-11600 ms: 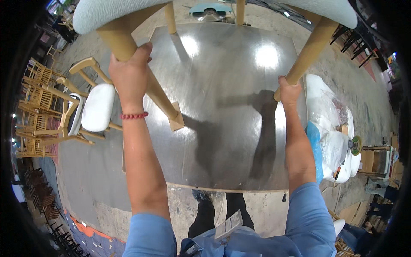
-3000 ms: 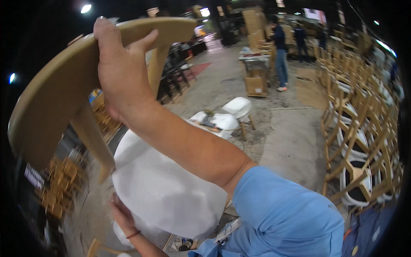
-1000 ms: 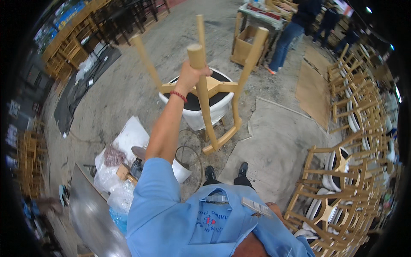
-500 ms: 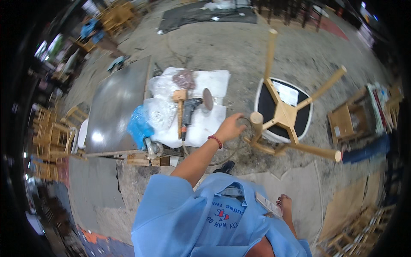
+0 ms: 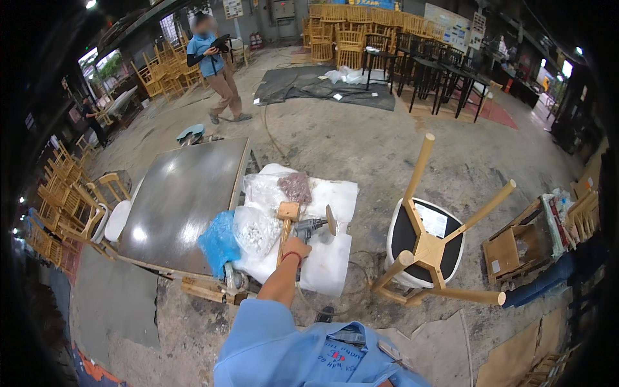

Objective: The person lifts a wooden chair, places it on a metal workbench, and uses a handheld rotary sander to smooth the chair legs. They then use a brush to apply a finish to the legs. The person handles the chair and tools directly.

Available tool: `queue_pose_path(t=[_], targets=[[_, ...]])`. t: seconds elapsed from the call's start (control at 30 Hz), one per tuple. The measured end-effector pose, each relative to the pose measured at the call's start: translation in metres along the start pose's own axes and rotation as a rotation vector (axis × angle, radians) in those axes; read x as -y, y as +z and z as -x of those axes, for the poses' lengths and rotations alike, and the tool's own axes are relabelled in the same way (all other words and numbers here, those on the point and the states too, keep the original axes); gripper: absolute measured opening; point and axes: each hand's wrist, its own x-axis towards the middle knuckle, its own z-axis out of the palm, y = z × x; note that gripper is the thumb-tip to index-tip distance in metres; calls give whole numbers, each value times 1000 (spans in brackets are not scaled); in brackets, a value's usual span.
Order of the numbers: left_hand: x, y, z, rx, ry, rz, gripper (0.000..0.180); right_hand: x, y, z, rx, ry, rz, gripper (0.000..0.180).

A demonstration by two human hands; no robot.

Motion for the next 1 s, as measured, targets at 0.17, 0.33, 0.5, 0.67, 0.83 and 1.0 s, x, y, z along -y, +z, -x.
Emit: queue_pose_path(t=[0.17, 0.33, 0.5, 0.67, 0.83, 1.0], targets=[[52, 52, -24, 156, 41, 1229, 22, 211, -13, 84, 82, -235, 134, 36], [15, 70, 7, 346, 217, 1752, 27, 422, -19, 189, 89, -731, -37, 36], [-55, 21, 126, 299, 610, 1475, 69, 533, -36, 235, 87, -1136, -181, 54], [-126, 28, 214, 120, 1131, 1062, 94, 580, -37, 247, -63, -1266, -365, 81], [-181, 70, 241, -73, 1690, 802, 90, 572, -64, 278, -325, -1230, -510, 82], [-197, 104, 260, -67, 1814, 634, 89, 546, -95, 275, -577, -1158, -559, 78]])
